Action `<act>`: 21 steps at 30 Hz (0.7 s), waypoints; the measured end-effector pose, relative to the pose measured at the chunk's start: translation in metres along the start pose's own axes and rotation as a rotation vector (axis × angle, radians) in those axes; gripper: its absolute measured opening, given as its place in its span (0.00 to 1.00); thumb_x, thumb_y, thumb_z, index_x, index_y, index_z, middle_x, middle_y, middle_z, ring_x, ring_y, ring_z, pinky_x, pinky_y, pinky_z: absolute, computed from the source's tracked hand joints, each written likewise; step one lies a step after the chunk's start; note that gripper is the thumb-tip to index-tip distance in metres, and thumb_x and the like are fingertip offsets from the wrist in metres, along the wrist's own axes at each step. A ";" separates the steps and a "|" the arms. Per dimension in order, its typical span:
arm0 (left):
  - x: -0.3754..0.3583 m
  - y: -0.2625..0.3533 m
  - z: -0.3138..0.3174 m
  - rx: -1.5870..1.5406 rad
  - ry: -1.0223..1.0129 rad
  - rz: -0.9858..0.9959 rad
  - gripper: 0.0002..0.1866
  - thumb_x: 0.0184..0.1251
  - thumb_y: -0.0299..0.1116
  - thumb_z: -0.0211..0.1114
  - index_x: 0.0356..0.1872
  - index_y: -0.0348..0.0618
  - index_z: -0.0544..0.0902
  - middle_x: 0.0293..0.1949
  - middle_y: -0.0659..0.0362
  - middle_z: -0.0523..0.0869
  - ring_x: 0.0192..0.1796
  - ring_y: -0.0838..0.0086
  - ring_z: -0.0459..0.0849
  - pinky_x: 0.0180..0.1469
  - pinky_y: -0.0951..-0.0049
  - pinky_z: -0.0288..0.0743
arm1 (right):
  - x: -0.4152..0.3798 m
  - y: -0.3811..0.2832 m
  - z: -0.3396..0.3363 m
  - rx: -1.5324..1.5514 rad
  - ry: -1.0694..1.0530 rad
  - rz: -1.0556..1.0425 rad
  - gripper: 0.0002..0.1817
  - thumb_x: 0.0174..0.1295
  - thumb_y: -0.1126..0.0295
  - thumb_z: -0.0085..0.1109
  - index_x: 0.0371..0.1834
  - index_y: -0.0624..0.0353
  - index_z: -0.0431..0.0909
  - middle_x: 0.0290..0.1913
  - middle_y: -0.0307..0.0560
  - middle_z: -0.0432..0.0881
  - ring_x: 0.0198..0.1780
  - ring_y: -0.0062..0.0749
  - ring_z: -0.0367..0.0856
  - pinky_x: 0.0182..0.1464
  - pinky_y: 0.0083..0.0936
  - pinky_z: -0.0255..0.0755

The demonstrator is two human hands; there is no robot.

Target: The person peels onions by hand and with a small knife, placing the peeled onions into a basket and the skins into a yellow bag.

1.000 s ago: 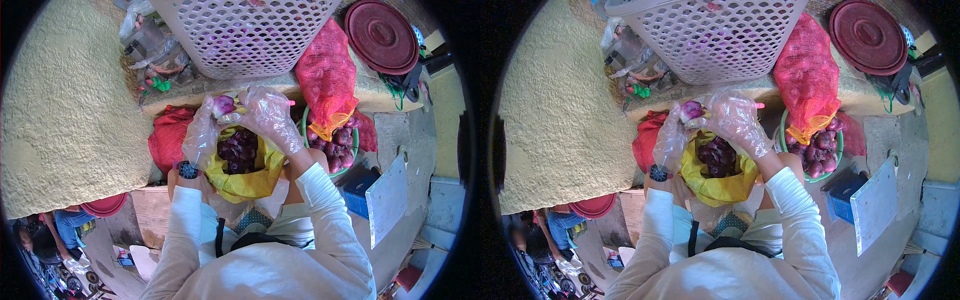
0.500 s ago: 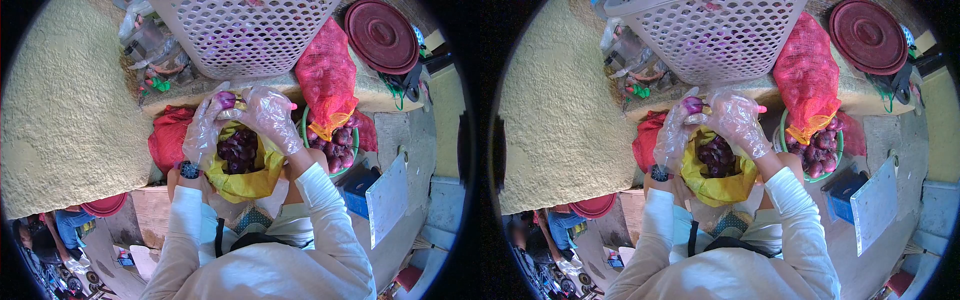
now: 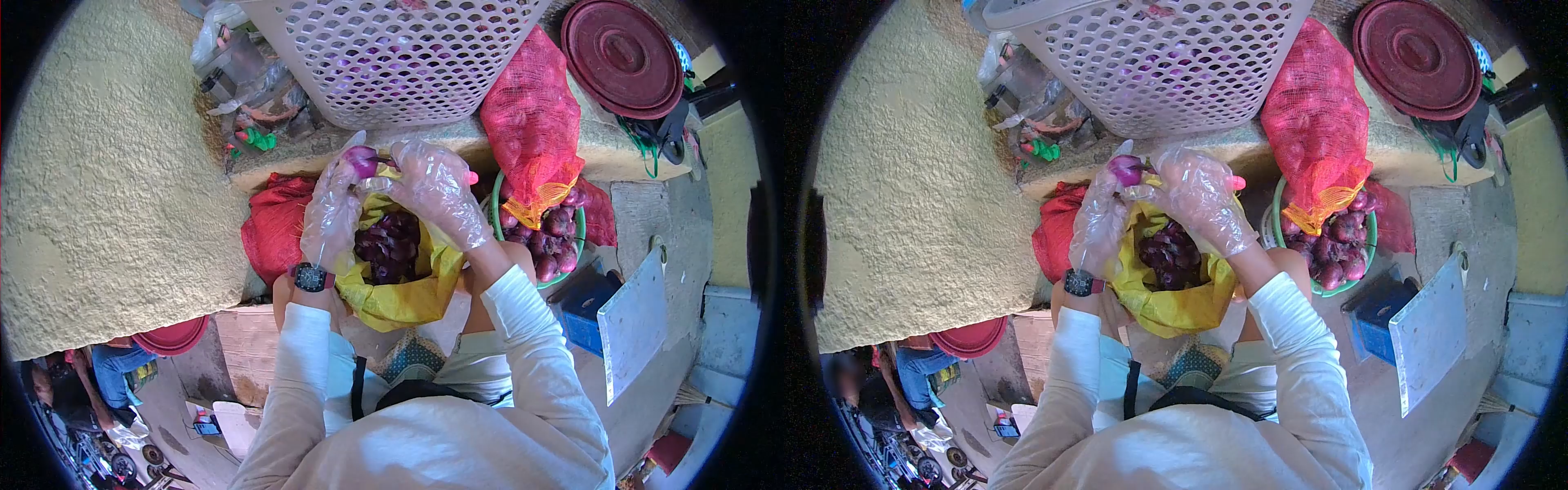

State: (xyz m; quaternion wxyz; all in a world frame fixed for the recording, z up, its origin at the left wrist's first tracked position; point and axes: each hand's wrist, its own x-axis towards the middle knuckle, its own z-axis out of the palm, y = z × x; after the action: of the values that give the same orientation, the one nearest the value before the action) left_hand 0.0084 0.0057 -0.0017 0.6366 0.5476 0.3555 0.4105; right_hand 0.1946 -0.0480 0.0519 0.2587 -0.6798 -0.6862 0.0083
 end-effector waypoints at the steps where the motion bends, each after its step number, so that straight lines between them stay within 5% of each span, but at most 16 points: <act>1: 0.004 -0.004 -0.001 0.028 0.004 0.009 0.31 0.82 0.36 0.63 0.78 0.32 0.67 0.60 0.56 0.83 0.57 0.73 0.82 0.64 0.71 0.78 | 0.000 0.001 0.001 0.000 0.001 0.001 0.30 0.56 0.38 0.73 0.38 0.58 0.85 0.33 0.55 0.87 0.40 0.52 0.89 0.45 0.46 0.81; 5: 0.008 -0.007 -0.001 0.109 0.020 0.034 0.31 0.82 0.36 0.63 0.78 0.32 0.67 0.59 0.56 0.83 0.56 0.74 0.82 0.63 0.71 0.78 | 0.000 0.002 0.000 0.042 -0.008 0.007 0.29 0.57 0.39 0.73 0.39 0.58 0.85 0.33 0.54 0.86 0.40 0.52 0.88 0.44 0.46 0.80; 7: 0.002 0.011 0.008 -0.715 -0.079 -0.132 0.32 0.81 0.35 0.64 0.79 0.32 0.65 0.58 0.56 0.84 0.55 0.73 0.82 0.63 0.71 0.79 | 0.001 0.000 0.000 0.047 -0.030 -0.001 0.29 0.57 0.40 0.73 0.39 0.58 0.84 0.33 0.54 0.86 0.40 0.52 0.88 0.44 0.46 0.80; 11: 0.003 0.008 0.009 -0.771 -0.134 -0.082 0.27 0.84 0.36 0.60 0.76 0.33 0.71 0.63 0.55 0.83 0.59 0.72 0.83 0.64 0.72 0.78 | 0.001 -0.002 -0.003 0.002 -0.045 -0.001 0.27 0.58 0.42 0.73 0.39 0.58 0.84 0.34 0.55 0.85 0.40 0.54 0.87 0.43 0.47 0.79; 21: 0.004 0.008 0.009 -0.812 -0.022 -0.226 0.30 0.83 0.36 0.62 0.78 0.32 0.67 0.56 0.56 0.83 0.52 0.73 0.82 0.62 0.69 0.81 | -0.002 0.002 -0.004 0.010 0.059 -0.093 0.26 0.58 0.43 0.72 0.37 0.59 0.83 0.33 0.56 0.84 0.39 0.54 0.87 0.42 0.47 0.79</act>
State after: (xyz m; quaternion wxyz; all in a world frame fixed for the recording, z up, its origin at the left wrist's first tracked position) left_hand 0.0168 0.0061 0.0079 0.8455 0.2143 0.2156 0.4390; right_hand 0.1982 -0.0513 0.0538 0.2825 -0.6460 -0.7089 -0.0202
